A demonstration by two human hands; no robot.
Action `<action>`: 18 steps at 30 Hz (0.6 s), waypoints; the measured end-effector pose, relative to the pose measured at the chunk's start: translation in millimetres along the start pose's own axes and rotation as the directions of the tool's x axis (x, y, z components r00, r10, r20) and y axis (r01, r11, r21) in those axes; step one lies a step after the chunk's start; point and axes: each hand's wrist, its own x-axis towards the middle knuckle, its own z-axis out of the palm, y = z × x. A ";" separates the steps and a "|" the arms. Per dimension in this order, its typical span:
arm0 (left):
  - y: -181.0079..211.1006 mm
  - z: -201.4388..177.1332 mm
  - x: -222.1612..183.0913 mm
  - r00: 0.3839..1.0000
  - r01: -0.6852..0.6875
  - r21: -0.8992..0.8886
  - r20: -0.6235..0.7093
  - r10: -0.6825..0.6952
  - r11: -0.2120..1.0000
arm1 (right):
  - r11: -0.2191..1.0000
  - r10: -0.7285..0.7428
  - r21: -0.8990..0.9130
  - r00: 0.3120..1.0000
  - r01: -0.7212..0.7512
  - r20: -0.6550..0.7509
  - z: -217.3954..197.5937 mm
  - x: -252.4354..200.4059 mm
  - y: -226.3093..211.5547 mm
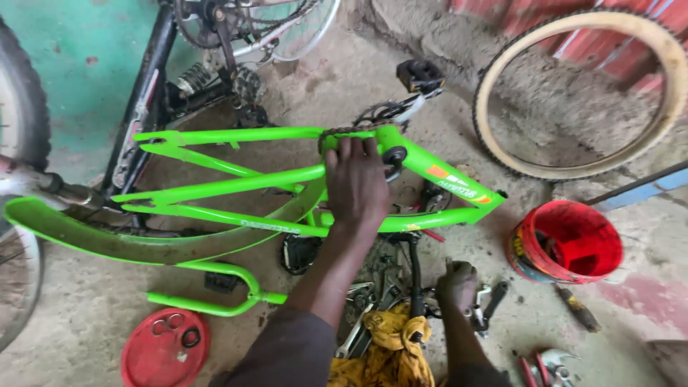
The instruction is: The person is removing the bottom bracket from a bicycle frame using an adjustable wrench and their hands.
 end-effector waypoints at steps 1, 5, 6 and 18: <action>-2.9 -0.4 5.6 1.000 -0.001 -0.014 0.015 0.002 1.000 | 0.993 0.009 0.116 1.000 -0.011 0.022 -13.4 -10.2 -10.4; -17.7 -14.8 18.0 0.999 0.005 -0.042 0.045 -0.004 0.999 | 0.891 -0.015 0.453 0.997 -0.024 0.081 -68.9 -61.9 -53.6; -25.1 -19.7 19.5 0.999 0.006 -0.047 0.033 -0.004 0.999 | 0.891 -0.018 0.454 0.997 -0.015 0.069 -84.5 -74.7 -64.9; -89.2 -27.2 10.6 0.984 0.046 -0.019 0.171 -0.042 0.999 | 0.152 -0.290 0.971 0.931 -0.185 0.223 -249.0 -194.6 -206.3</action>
